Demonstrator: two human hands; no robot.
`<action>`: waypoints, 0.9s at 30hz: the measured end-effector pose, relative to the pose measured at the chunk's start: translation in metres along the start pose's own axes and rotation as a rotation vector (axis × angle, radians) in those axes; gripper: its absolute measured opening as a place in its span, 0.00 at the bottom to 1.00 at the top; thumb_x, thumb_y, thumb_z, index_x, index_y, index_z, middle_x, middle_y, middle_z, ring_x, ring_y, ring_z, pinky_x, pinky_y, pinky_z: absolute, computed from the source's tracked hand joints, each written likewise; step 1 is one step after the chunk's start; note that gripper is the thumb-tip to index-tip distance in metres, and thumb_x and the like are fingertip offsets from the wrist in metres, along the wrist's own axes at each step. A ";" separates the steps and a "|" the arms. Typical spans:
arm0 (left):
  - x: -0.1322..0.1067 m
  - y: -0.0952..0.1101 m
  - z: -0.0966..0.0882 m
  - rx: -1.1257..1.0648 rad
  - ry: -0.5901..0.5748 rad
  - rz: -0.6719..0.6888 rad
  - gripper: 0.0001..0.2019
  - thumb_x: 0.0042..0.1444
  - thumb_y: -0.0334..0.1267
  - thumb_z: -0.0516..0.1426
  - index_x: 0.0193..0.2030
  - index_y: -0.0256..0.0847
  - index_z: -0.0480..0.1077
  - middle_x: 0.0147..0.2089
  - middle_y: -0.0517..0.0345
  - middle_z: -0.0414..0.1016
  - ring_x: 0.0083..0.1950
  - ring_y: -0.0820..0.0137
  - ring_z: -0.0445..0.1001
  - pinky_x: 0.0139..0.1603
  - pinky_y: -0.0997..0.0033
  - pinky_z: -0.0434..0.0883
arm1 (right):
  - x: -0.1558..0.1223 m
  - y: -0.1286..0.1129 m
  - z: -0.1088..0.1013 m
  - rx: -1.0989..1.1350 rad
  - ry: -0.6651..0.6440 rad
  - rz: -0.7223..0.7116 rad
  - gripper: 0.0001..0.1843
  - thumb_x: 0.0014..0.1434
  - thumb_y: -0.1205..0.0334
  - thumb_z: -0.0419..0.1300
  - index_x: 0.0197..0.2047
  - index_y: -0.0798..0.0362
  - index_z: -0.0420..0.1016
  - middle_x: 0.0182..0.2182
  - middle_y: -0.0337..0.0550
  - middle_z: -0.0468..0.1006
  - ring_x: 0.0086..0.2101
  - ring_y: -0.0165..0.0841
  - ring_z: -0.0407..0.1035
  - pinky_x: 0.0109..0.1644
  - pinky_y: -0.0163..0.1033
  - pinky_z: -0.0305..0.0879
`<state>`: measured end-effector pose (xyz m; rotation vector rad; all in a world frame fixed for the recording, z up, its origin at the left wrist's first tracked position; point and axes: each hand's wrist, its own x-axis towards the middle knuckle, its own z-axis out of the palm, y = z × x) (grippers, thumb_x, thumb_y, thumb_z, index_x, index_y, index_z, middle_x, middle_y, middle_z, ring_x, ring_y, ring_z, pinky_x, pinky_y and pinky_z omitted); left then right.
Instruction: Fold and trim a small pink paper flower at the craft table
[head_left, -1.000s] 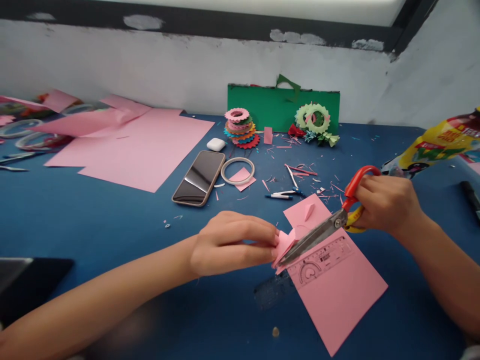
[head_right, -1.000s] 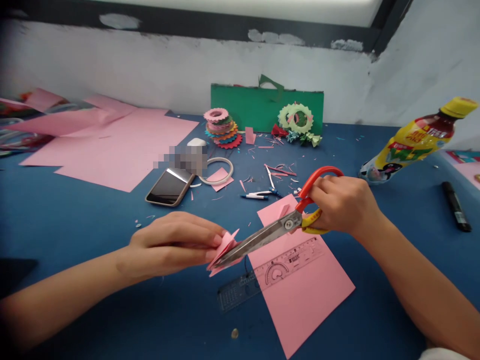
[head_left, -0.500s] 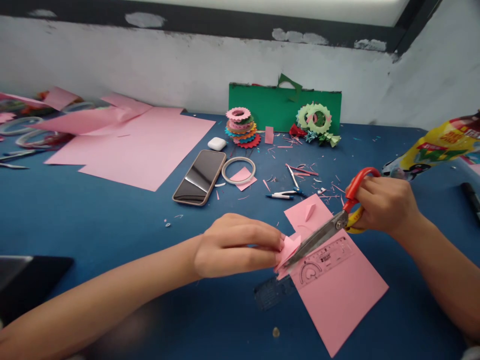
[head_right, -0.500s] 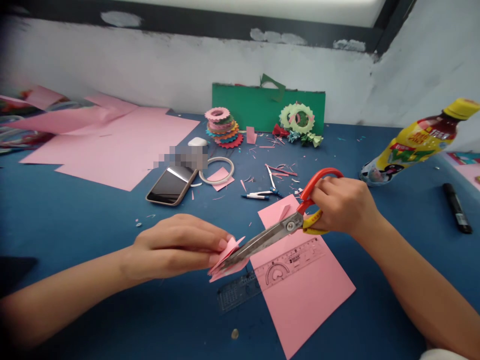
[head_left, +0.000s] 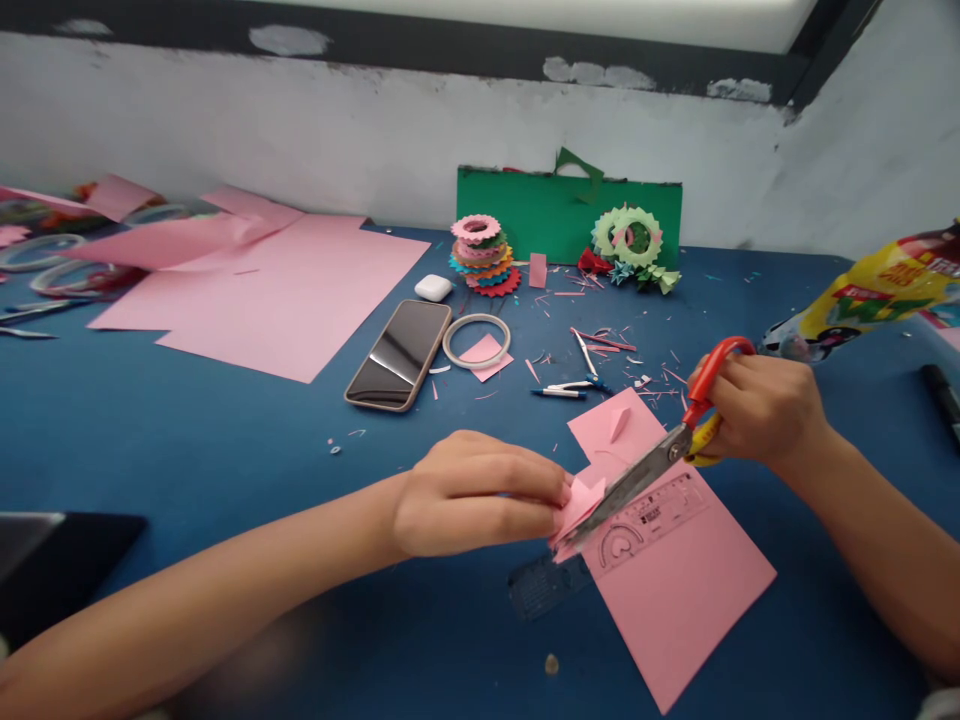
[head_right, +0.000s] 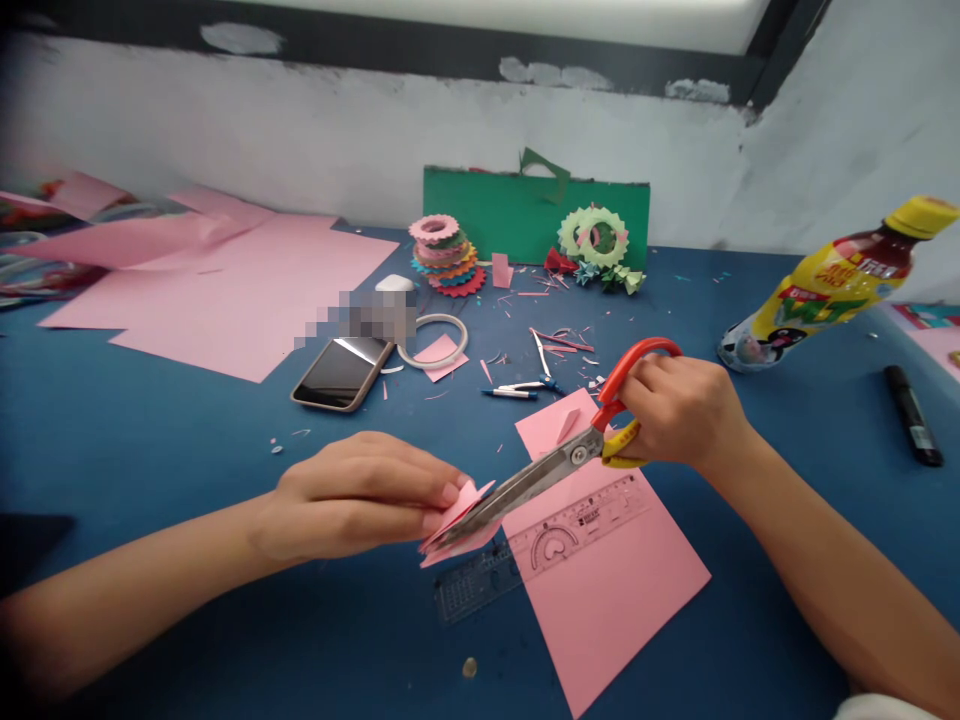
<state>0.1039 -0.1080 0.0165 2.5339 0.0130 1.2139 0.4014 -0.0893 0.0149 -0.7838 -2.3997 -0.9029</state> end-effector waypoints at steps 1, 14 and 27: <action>0.000 0.000 0.000 -0.001 -0.003 -0.002 0.08 0.57 0.26 0.54 0.35 0.40 0.72 0.33 0.53 0.80 0.38 0.69 0.79 0.40 0.79 0.78 | 0.000 0.000 0.000 -0.006 0.000 -0.001 0.13 0.51 0.56 0.55 0.20 0.53 0.67 0.17 0.41 0.70 0.20 0.31 0.60 0.24 0.36 0.52; -0.004 -0.001 0.007 -0.022 0.036 0.025 0.05 0.57 0.25 0.54 0.37 0.33 0.70 0.32 0.45 0.79 0.38 0.67 0.80 0.40 0.77 0.78 | 0.000 -0.004 0.007 -0.009 0.024 -0.001 0.15 0.55 0.57 0.52 0.20 0.52 0.67 0.17 0.41 0.69 0.20 0.31 0.57 0.24 0.36 0.51; 0.000 0.000 0.006 0.023 -0.021 0.037 0.06 0.59 0.26 0.53 0.34 0.35 0.71 0.32 0.47 0.79 0.38 0.69 0.79 0.40 0.77 0.77 | -0.001 -0.004 0.006 -0.032 0.023 0.006 0.12 0.52 0.60 0.54 0.19 0.51 0.66 0.16 0.39 0.67 0.20 0.31 0.57 0.23 0.36 0.49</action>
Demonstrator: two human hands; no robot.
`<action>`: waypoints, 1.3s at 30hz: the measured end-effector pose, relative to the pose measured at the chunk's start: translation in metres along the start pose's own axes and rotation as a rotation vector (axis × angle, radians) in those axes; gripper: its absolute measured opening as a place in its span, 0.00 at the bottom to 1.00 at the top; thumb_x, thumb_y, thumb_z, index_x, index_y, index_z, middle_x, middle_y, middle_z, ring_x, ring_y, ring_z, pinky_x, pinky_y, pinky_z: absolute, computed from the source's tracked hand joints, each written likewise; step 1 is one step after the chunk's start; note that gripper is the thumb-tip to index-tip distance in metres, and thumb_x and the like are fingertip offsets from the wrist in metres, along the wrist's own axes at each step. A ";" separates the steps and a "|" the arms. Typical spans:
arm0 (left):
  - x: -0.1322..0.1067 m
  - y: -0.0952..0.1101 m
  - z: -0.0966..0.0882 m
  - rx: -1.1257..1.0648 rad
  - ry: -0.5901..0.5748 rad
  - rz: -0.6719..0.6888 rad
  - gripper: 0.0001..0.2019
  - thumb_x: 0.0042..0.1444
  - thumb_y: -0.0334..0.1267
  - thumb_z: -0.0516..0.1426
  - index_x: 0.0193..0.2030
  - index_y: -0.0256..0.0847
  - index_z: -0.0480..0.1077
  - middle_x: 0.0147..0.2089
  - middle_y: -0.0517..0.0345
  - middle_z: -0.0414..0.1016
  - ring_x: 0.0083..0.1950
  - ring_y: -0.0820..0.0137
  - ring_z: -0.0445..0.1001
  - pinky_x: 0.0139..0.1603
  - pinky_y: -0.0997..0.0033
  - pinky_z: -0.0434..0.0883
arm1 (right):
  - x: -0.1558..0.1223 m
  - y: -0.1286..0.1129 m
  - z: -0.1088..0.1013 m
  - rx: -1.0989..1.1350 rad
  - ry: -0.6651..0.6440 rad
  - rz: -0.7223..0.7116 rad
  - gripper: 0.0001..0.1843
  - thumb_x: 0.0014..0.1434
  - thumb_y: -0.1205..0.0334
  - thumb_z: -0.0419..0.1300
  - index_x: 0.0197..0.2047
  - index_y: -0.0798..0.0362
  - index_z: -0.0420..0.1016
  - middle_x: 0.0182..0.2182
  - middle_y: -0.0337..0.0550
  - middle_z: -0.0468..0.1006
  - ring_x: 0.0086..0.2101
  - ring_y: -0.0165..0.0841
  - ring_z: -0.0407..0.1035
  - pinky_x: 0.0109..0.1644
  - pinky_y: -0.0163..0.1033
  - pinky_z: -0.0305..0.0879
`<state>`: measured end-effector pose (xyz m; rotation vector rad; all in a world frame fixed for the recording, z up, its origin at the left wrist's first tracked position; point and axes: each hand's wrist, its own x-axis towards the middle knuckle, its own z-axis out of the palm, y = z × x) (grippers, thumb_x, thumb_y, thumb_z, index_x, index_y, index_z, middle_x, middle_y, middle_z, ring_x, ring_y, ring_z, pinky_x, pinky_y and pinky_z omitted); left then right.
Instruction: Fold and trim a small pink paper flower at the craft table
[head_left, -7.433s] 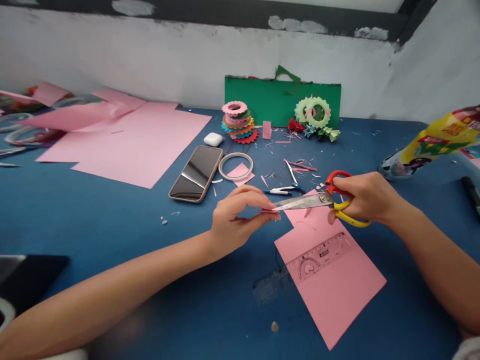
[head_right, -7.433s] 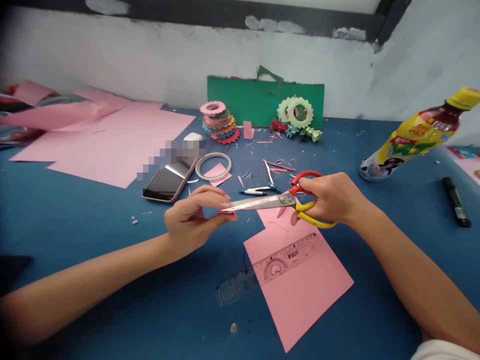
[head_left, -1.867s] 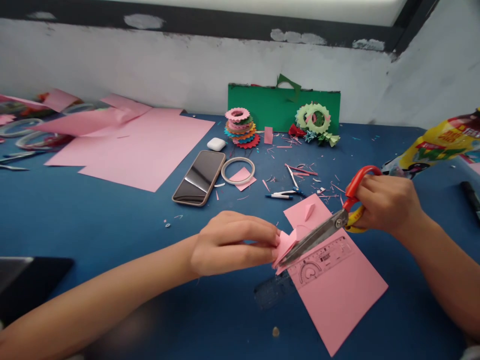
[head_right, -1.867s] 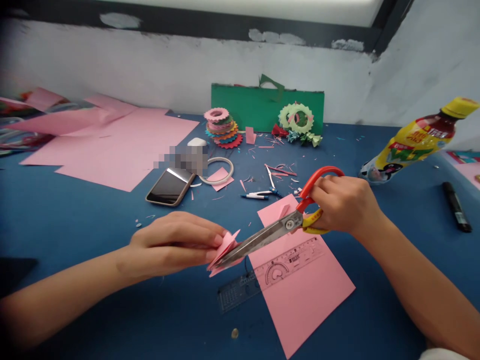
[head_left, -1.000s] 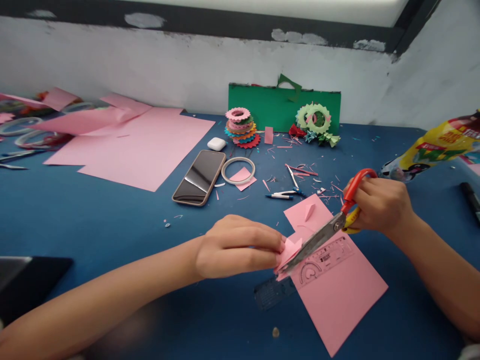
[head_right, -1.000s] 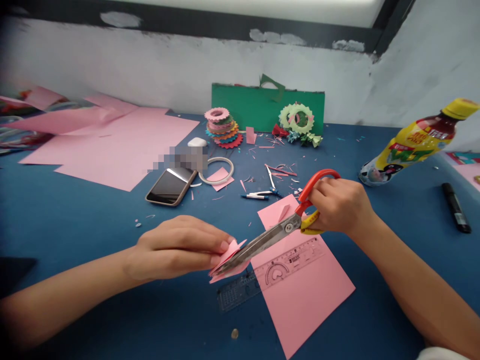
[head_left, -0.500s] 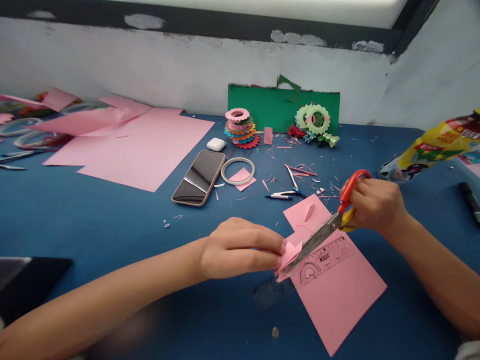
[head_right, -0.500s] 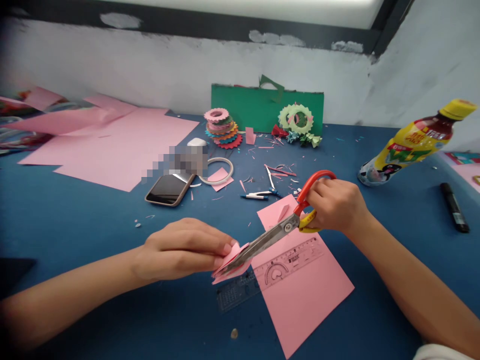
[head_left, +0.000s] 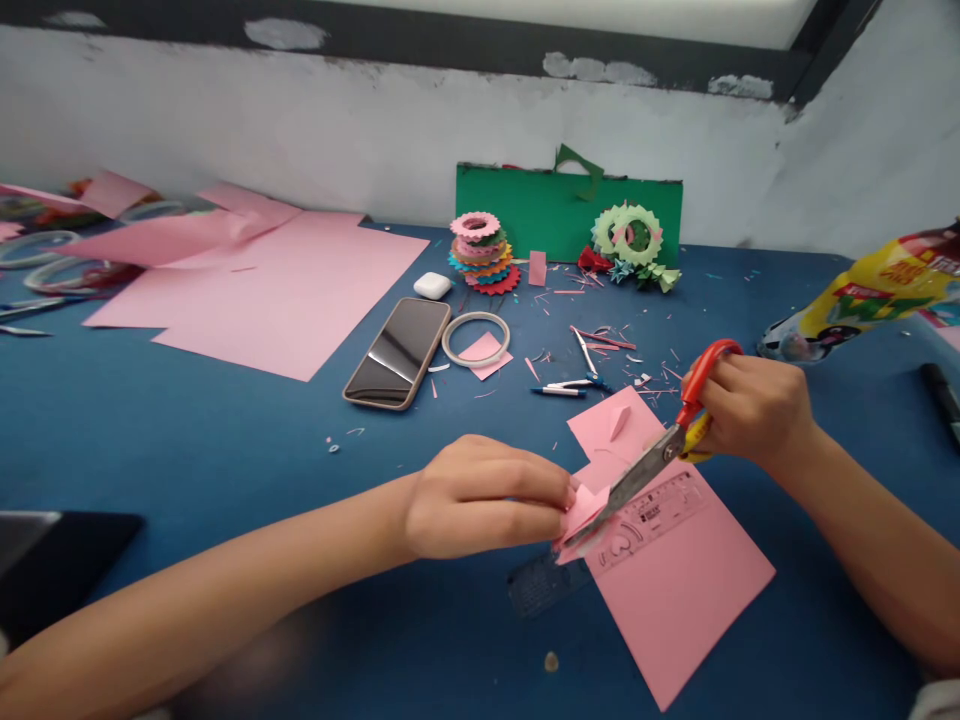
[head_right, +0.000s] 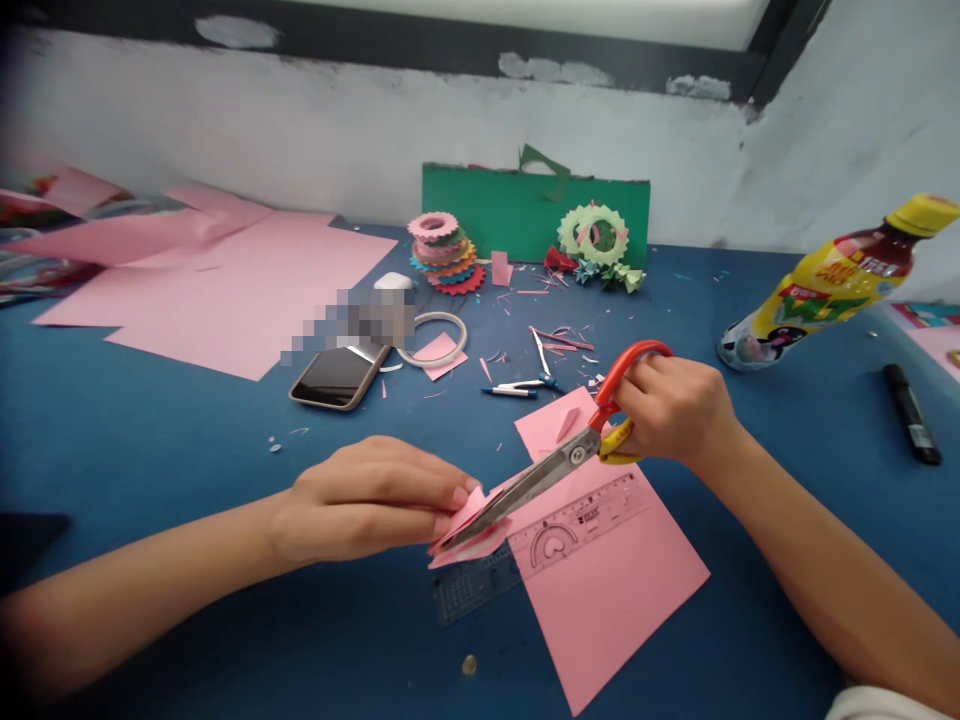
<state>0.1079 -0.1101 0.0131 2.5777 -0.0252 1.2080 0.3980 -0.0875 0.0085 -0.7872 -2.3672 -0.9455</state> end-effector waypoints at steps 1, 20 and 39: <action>0.000 0.000 0.000 0.003 0.004 0.009 0.06 0.58 0.26 0.53 0.34 0.34 0.71 0.32 0.46 0.79 0.38 0.68 0.79 0.40 0.77 0.77 | 0.000 0.000 0.000 -0.005 -0.004 0.005 0.12 0.53 0.60 0.53 0.19 0.51 0.67 0.16 0.39 0.67 0.20 0.31 0.57 0.23 0.36 0.49; -0.006 0.000 0.003 0.026 -0.015 0.009 0.05 0.57 0.24 0.54 0.36 0.31 0.71 0.33 0.45 0.78 0.40 0.67 0.79 0.44 0.75 0.76 | 0.002 -0.006 0.000 -0.041 -0.013 0.026 0.12 0.51 0.58 0.53 0.20 0.52 0.68 0.16 0.40 0.67 0.20 0.32 0.57 0.23 0.36 0.49; -0.010 -0.001 0.003 -0.003 0.039 -0.027 0.05 0.58 0.26 0.54 0.38 0.34 0.71 0.36 0.47 0.79 0.43 0.68 0.79 0.44 0.76 0.77 | -0.008 0.007 0.009 -0.077 0.017 0.035 0.13 0.53 0.57 0.54 0.20 0.53 0.66 0.16 0.40 0.65 0.21 0.30 0.55 0.24 0.35 0.48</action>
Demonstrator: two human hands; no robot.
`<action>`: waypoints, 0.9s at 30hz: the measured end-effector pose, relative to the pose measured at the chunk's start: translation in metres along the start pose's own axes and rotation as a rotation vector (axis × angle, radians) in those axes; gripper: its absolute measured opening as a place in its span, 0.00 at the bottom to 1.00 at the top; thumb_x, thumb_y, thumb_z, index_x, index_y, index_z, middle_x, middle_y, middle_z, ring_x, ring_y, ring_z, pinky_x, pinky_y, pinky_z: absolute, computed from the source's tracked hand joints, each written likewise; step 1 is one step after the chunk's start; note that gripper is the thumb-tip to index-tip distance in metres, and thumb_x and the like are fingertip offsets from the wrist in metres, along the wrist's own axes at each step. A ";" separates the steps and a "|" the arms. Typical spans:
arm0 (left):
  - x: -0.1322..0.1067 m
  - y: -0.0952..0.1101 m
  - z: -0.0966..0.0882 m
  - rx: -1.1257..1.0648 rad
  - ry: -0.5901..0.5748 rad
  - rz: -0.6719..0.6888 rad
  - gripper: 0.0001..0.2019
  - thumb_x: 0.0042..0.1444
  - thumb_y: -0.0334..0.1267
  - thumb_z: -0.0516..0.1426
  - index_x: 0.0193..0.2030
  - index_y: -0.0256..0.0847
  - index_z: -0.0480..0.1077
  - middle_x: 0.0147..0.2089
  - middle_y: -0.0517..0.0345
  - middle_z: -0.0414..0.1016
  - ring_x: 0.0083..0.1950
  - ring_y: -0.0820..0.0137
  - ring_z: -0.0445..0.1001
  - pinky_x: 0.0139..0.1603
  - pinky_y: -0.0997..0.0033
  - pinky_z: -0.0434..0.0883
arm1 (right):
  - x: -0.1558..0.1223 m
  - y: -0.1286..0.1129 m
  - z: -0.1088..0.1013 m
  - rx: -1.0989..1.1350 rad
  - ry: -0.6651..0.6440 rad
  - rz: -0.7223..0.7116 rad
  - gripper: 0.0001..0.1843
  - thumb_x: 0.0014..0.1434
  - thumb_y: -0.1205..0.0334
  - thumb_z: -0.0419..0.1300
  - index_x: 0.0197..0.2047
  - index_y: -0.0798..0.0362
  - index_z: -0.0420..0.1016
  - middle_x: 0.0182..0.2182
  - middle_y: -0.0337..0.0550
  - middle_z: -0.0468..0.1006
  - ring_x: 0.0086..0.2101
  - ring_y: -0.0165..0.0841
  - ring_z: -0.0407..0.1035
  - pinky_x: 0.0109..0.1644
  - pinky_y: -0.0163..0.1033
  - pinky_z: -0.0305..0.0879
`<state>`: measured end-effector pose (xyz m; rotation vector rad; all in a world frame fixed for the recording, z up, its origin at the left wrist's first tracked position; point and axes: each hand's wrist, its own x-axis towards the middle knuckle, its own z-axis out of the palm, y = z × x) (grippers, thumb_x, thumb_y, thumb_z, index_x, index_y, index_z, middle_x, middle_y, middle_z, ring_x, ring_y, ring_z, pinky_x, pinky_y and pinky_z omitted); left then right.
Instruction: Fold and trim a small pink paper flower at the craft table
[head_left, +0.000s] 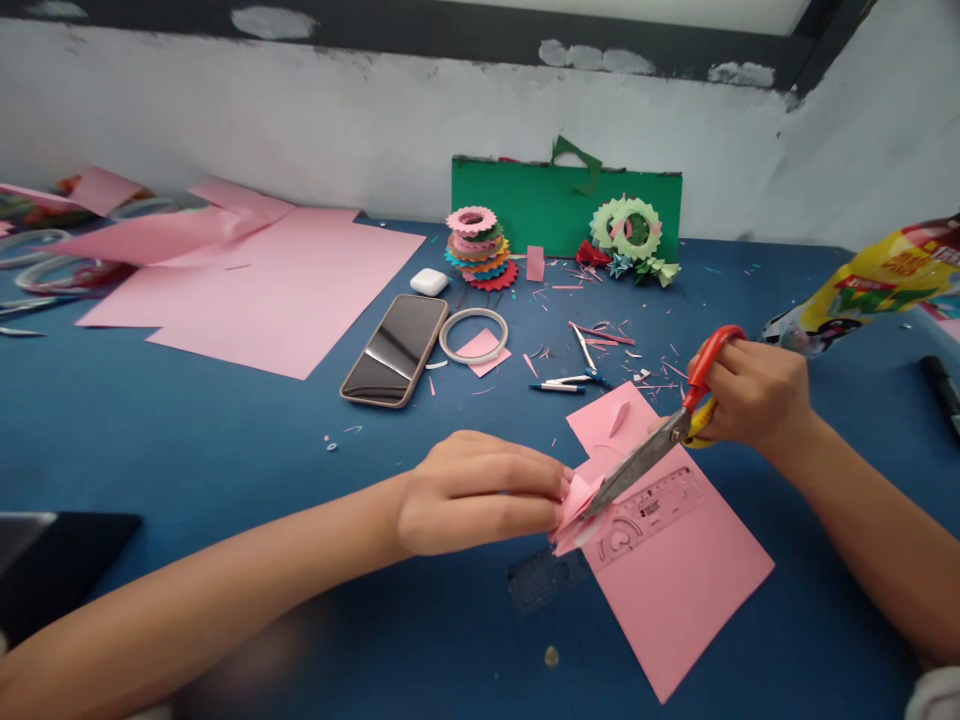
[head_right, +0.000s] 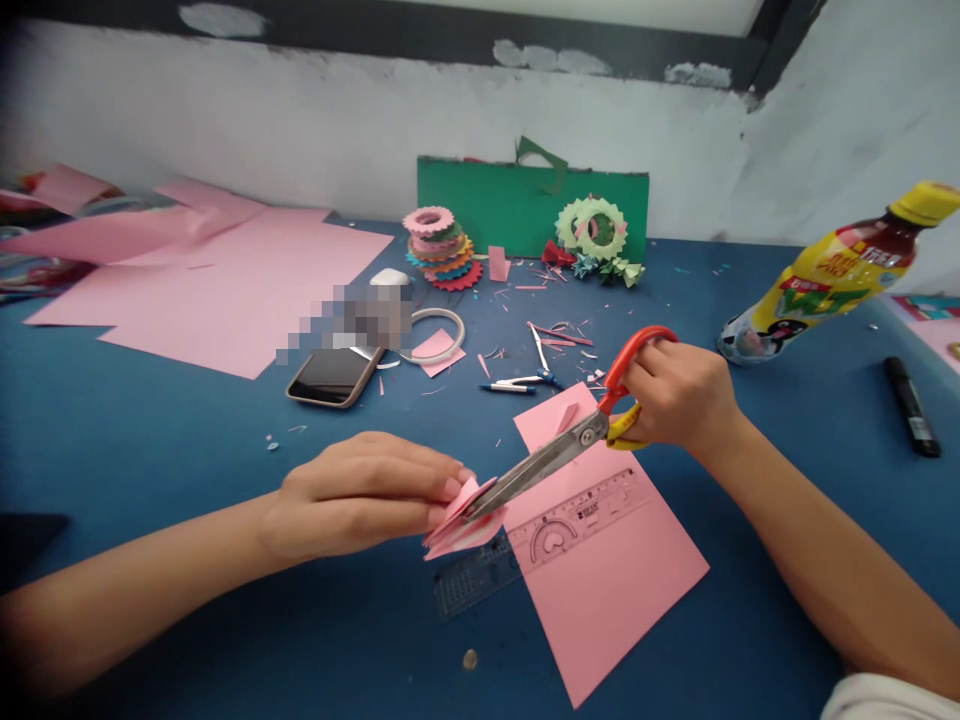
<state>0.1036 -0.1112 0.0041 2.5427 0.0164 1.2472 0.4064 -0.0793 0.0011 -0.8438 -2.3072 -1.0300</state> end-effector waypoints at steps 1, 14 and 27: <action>-0.001 0.000 0.001 -0.009 0.007 0.002 0.05 0.57 0.25 0.55 0.39 0.33 0.71 0.36 0.46 0.79 0.43 0.67 0.78 0.44 0.75 0.77 | 0.000 0.000 0.000 0.002 -0.001 0.000 0.14 0.52 0.56 0.54 0.20 0.53 0.66 0.16 0.40 0.65 0.21 0.30 0.55 0.24 0.35 0.48; -0.005 0.003 0.012 -0.013 0.142 -0.059 0.05 0.56 0.27 0.57 0.38 0.35 0.71 0.34 0.49 0.79 0.38 0.69 0.79 0.40 0.79 0.77 | 0.001 -0.006 0.000 0.014 0.063 0.016 0.19 0.53 0.46 0.54 0.22 0.53 0.67 0.17 0.40 0.66 0.21 0.31 0.59 0.23 0.36 0.48; -0.008 0.005 0.015 -0.038 0.171 -0.097 0.06 0.56 0.28 0.57 0.41 0.36 0.71 0.36 0.49 0.79 0.39 0.69 0.79 0.39 0.78 0.78 | -0.001 -0.008 0.002 0.035 0.061 0.018 0.21 0.53 0.44 0.55 0.21 0.53 0.66 0.16 0.40 0.67 0.21 0.30 0.60 0.22 0.36 0.48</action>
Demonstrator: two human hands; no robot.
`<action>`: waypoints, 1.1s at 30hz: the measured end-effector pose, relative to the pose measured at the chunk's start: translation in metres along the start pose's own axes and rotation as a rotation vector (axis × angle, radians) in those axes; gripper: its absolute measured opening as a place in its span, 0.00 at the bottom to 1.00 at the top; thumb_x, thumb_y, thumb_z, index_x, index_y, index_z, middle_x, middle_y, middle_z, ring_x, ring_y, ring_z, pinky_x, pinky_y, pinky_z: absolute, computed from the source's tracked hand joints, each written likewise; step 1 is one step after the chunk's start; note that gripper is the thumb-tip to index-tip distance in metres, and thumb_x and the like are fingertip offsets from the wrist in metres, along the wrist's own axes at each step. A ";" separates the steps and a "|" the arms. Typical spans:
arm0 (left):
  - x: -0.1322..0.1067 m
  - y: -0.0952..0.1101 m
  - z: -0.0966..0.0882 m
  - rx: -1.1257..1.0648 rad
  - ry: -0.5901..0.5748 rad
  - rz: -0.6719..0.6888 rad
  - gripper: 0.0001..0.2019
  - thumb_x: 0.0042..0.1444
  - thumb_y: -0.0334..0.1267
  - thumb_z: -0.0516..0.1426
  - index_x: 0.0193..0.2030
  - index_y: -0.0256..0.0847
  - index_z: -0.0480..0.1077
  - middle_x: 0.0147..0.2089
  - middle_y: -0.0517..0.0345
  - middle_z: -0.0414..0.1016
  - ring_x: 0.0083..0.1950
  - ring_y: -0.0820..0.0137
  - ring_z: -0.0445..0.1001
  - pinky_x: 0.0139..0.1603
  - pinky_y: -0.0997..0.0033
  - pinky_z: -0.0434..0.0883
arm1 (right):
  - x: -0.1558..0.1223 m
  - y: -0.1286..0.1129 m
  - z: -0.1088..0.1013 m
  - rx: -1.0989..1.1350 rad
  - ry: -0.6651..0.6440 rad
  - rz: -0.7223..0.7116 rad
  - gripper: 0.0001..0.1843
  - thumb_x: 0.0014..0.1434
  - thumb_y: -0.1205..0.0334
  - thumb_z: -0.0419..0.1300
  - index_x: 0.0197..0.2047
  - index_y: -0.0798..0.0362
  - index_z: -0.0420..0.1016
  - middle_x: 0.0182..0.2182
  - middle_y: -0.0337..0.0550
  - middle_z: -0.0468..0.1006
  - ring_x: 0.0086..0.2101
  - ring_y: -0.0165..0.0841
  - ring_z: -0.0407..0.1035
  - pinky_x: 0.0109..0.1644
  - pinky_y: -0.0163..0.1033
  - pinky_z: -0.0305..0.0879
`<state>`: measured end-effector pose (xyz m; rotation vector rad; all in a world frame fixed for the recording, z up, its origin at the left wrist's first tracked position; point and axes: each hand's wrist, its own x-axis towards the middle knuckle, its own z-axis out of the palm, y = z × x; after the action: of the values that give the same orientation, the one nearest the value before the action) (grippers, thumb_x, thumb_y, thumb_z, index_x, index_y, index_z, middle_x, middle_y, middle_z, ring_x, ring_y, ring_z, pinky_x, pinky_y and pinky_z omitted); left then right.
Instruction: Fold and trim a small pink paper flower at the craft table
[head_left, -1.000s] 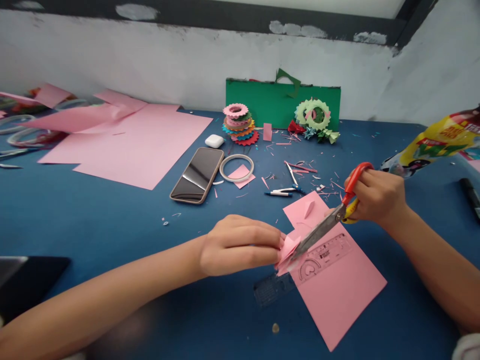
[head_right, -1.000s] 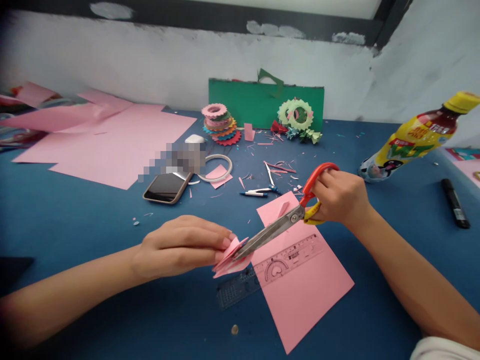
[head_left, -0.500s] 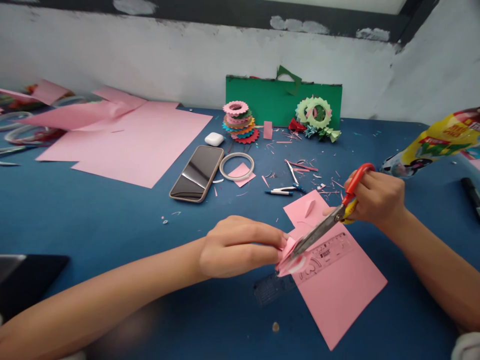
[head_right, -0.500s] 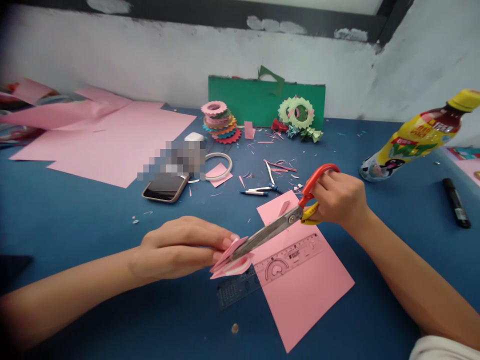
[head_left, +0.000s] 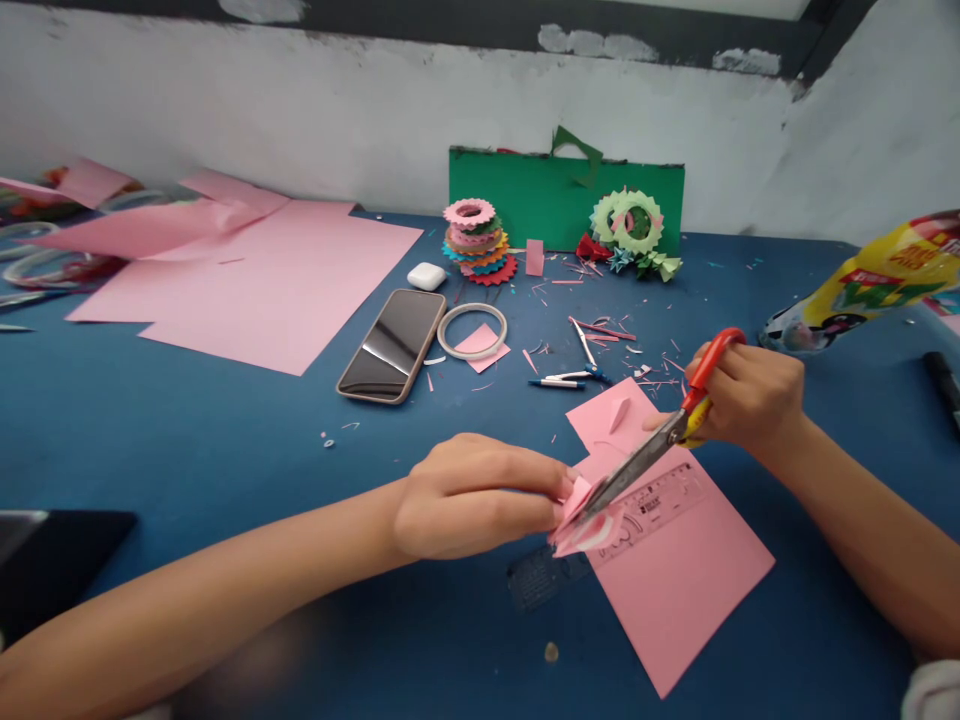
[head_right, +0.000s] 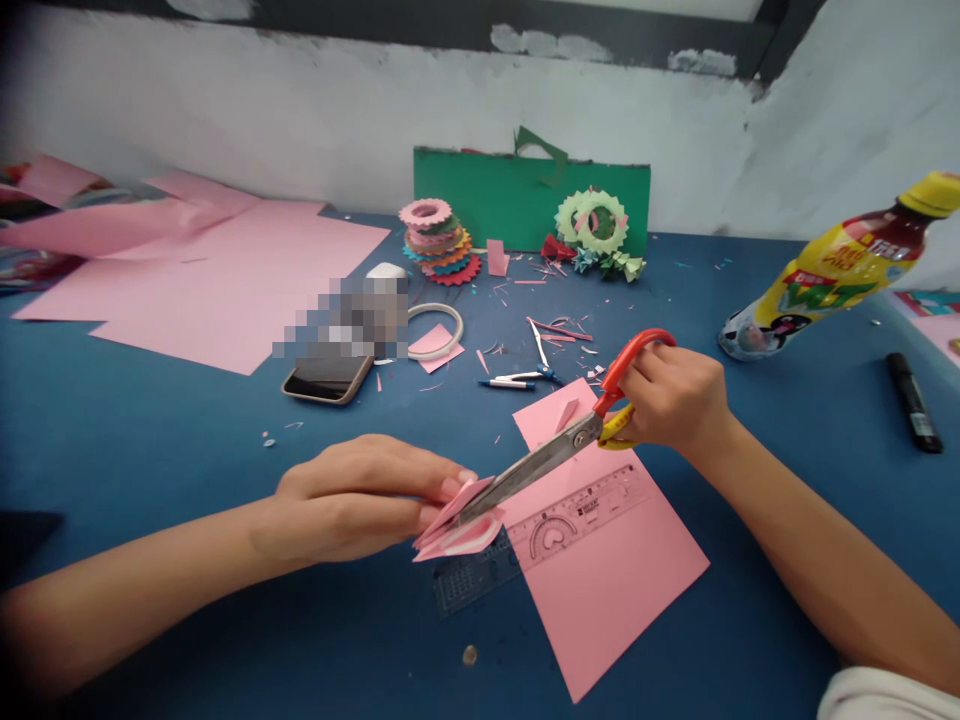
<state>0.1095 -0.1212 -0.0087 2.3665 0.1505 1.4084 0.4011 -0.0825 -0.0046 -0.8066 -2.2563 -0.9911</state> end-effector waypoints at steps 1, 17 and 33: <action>0.000 0.000 0.000 -0.002 -0.002 -0.001 0.06 0.56 0.27 0.58 0.40 0.36 0.71 0.36 0.49 0.79 0.39 0.69 0.79 0.39 0.78 0.78 | 0.000 0.000 0.000 0.001 0.000 -0.002 0.21 0.52 0.44 0.55 0.21 0.53 0.66 0.16 0.40 0.67 0.21 0.30 0.60 0.22 0.36 0.48; 0.002 -0.002 -0.003 -0.004 -0.066 0.044 0.09 0.54 0.26 0.58 0.43 0.36 0.70 0.37 0.46 0.80 0.40 0.66 0.80 0.40 0.76 0.78 | 0.000 -0.003 0.000 -0.027 -0.016 0.007 0.17 0.54 0.48 0.54 0.27 0.54 0.69 0.20 0.43 0.72 0.21 0.30 0.62 0.24 0.35 0.49; 0.000 -0.003 -0.002 -0.024 -0.063 0.061 0.08 0.53 0.23 0.59 0.41 0.31 0.71 0.36 0.41 0.79 0.41 0.65 0.79 0.41 0.75 0.78 | 0.001 -0.004 0.001 0.006 -0.018 -0.014 0.21 0.53 0.44 0.56 0.25 0.55 0.70 0.18 0.42 0.70 0.22 0.31 0.60 0.24 0.36 0.49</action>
<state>0.1076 -0.1179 -0.0092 2.4110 0.0446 1.3532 0.3973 -0.0840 -0.0062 -0.8016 -2.2820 -0.9863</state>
